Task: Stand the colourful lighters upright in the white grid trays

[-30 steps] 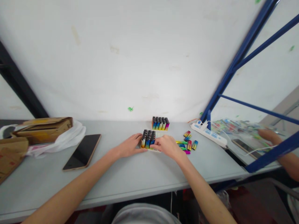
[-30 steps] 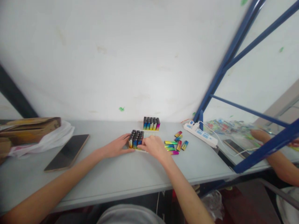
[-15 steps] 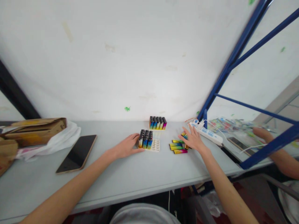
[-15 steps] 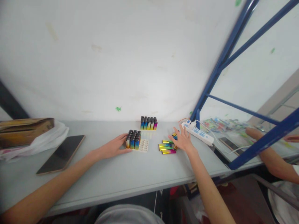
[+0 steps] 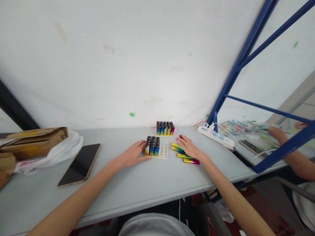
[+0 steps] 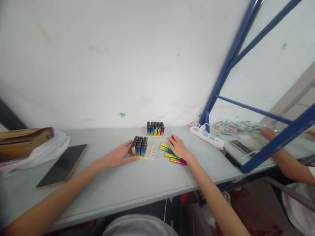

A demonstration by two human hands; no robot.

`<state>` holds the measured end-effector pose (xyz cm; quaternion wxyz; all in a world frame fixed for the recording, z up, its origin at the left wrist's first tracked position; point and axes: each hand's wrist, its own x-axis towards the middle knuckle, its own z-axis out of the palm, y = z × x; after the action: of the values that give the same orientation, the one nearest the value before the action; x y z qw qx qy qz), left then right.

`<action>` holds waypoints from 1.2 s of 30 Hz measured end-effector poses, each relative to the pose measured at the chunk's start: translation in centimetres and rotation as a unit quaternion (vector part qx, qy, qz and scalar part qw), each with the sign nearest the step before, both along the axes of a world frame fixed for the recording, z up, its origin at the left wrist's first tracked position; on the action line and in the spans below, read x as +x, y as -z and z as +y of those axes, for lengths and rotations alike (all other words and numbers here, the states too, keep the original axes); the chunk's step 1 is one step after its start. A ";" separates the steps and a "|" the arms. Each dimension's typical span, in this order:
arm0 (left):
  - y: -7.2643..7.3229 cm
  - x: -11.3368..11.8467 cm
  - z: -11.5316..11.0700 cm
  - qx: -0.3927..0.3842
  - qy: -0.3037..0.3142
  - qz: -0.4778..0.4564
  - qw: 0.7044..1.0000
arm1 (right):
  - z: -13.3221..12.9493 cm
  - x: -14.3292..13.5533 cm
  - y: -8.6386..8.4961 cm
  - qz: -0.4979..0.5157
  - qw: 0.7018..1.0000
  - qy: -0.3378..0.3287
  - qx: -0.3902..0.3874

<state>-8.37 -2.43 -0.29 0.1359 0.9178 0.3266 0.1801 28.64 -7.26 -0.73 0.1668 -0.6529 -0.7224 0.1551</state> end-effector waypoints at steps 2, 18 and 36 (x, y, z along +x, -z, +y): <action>-0.1 0.0 -0.1 -0.004 -0.002 0.003 1.000 | 0.0 -0.3 -0.1 0.030 0.999 -0.021 0.017; 0.0 0.1 -0.1 0.007 -0.003 -0.002 1.000 | -2.3 3.2 -5.8 0.064 0.988 -0.038 0.132; -0.4 0.2 -0.3 -0.015 -0.004 -0.006 1.000 | -10.0 3.7 -3.7 0.248 0.966 -0.039 0.056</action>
<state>-8.12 -2.70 0.12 0.1511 0.9131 0.3322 0.1816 32.30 -17.30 3.00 0.3706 -0.5549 -0.6911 0.2776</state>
